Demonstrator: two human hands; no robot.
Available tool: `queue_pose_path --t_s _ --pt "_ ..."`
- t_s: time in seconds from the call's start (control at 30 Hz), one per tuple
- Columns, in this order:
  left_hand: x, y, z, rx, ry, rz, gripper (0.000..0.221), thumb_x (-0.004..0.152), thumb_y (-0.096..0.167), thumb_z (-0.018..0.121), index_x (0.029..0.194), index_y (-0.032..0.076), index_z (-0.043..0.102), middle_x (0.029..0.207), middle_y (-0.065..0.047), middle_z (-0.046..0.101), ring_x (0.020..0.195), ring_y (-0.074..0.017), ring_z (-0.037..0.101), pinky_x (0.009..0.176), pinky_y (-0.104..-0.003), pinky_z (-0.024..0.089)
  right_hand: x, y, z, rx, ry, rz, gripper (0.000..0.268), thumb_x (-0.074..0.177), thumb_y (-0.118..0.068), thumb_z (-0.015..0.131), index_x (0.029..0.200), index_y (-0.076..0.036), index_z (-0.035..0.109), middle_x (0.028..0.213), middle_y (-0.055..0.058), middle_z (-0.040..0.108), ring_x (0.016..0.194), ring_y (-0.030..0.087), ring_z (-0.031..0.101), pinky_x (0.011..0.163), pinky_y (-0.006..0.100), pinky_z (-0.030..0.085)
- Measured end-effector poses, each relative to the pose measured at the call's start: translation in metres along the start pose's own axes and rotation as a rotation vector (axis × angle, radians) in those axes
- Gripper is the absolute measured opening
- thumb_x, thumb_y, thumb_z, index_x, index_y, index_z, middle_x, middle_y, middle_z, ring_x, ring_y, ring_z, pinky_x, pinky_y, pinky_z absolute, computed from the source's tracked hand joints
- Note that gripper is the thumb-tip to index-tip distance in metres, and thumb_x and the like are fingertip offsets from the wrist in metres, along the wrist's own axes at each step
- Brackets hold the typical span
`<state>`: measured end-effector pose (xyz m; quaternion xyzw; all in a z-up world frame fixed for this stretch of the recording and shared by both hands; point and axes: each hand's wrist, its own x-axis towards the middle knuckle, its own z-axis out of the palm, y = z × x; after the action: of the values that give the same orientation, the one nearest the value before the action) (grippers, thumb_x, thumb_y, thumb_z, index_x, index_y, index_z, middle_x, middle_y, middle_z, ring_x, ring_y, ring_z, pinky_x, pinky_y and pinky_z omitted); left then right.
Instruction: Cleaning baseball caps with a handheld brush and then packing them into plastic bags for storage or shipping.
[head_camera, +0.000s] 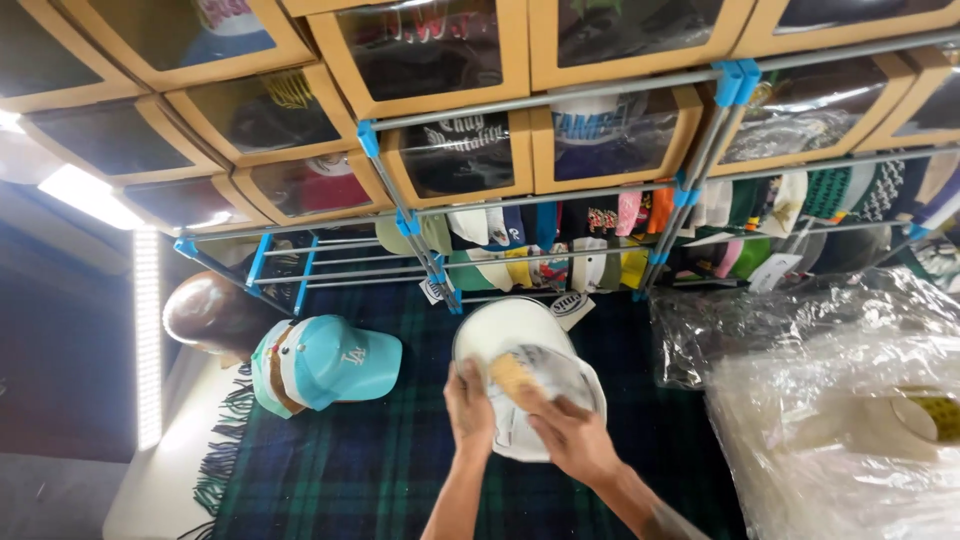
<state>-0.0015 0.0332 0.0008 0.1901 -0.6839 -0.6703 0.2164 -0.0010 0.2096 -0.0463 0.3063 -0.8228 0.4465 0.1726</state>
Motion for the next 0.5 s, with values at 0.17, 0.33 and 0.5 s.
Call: queue_pose_path --t_s 0.17,0.33,0.5 --pt "-0.023 0.002 0.015 0.285 -0.125 -0.005 0.065 0.098 0.056 0.037 0.132 0.007 0.065 0.125 -0.015 0.076 0.120 -0.0335 0.070 0.095 -0.042 0.055 0.038 0.013 0.007 -0.348 0.319 0.044 0.035 0.103 -0.021 0.060 0.137 -0.015 0.066 0.079 0.010 0.062 0.047 0.027 0.054 0.038 0.038 0.041" --pt "0.002 -0.001 0.012 0.230 0.018 -0.060 0.053 0.103 0.041 0.034 0.103 0.003 0.072 0.102 -0.020 0.079 0.095 -0.0320 0.073 0.080 -0.045 0.053 0.001 -0.015 0.051 0.191 0.059 0.050 0.051 0.106 -0.017 0.052 0.156 -0.014 0.044 0.073 0.008 0.061 0.059 0.019 0.056 0.051 0.035 0.049" --pt "-0.017 0.008 -0.008 0.237 -0.043 -0.100 0.053 0.100 0.049 0.041 0.118 0.008 0.071 0.106 -0.009 0.080 0.099 -0.0243 0.075 0.079 -0.039 0.058 0.038 0.017 0.019 -0.349 0.192 -0.053 0.053 0.100 -0.009 0.056 0.152 -0.014 0.050 0.071 0.003 0.053 0.051 0.019 0.049 0.040 0.034 0.041"
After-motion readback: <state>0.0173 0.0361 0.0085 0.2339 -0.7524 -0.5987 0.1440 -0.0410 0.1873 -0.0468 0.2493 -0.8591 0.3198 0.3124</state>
